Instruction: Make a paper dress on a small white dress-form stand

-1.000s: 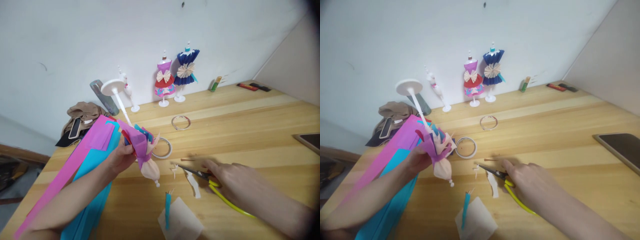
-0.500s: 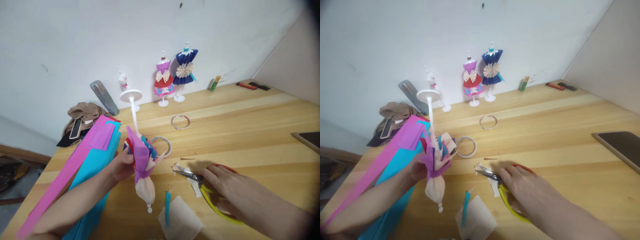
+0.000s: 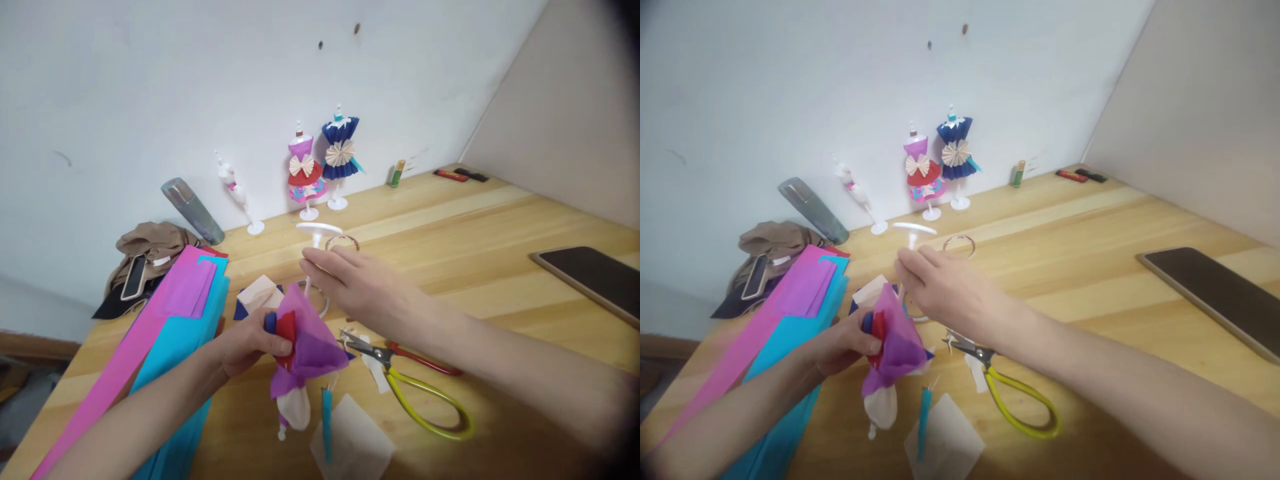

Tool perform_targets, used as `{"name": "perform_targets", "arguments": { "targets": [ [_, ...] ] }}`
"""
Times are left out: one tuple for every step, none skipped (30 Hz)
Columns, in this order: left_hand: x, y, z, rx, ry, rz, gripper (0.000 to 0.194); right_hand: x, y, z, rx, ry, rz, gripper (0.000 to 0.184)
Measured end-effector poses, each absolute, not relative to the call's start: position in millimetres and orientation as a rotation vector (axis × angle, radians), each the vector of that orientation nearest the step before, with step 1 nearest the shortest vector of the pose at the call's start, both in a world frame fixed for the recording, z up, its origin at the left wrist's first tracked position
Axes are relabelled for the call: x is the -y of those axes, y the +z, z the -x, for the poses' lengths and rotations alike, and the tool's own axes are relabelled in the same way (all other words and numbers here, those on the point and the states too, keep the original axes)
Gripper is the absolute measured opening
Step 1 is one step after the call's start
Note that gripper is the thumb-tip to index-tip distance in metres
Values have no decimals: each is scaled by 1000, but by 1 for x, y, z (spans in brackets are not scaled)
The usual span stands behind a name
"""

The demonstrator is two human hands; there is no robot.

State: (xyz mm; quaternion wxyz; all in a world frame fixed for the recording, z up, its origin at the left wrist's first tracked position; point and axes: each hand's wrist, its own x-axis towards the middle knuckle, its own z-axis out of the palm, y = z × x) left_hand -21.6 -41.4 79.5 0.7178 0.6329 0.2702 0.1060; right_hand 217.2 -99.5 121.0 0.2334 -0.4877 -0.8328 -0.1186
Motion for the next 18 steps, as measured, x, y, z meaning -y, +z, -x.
{"name": "perform_targets", "arguments": {
  "targets": [
    [42, 84, 20, -696, 218, -1318, 43, 94, 117, -215, 2374, -372, 1370, 32],
    [43, 88, 19, -791, 197, -1231, 44, 89, 113, -214, 2451, -402, 1399, 30],
    [43, 91, 18, -869, 183, -1173, 46, 86, 109, -213, 2505, -408, 1442, 27],
    [43, 94, 17, -928, 178, -1158, 47, 84, 106, -213, 2549, -395, 1482, 25],
    [42, 97, 16, -972, 168, -1167, 49, 83, 104, -213, 2586, -371, 1511, 24],
    [42, 99, 16, -1009, 155, -1182, 49, 82, 103, -213, 2624, -342, 1529, 24],
    [41, 102, 16, -1037, 140, -1199, 50, 82, 103, -213, 2661, -318, 1539, 23],
    [40, 104, 16, -1054, 122, -1219, 51, 82, 102, -214, 2695, -297, 1541, 23],
    [38, 107, 17, -1058, 101, -1243, 53, 83, 102, -214, 2720, -278, 1539, 23],
    [36, 110, 19, -1050, 77, -1274, 56, 83, 102, -215, 2733, -262, 1537, 23],
    [34, 113, 22, -1035, 51, -1306, 59, 84, 102, -216, 2733, -248, 1539, 23],
    [31, 116, 25, -1018, 33, -1332, 63, 85, 101, -217, 2725, -233, 1539, 22],
    [28, 119, 29, -1003, 20, -1351, 68, 86, 100, -218, 2710, -216, 1541, 22],
    [25, 122, 32, -991, 16, -1357, 74, 87, 98, -219, 2693, -197, 1542, 23],
    [21, 125, 36, -979, 21, -1346, 80, 88, 97, -221, 2674, -180, 1545, 23],
    [17, 129, 40, -973, 28, -1324, 85, 88, 95, -222, 2651, -163, 1553, 23],
    [14, 133, 43, -968, 36, -1300, 90, 89, 94, -223, 2622, -142, 1564, 24],
    [10, 136, 45, -979, 92, -1294, 92, 89, 93, -224, 2583, -118, 1585, 24]
  ]
}}
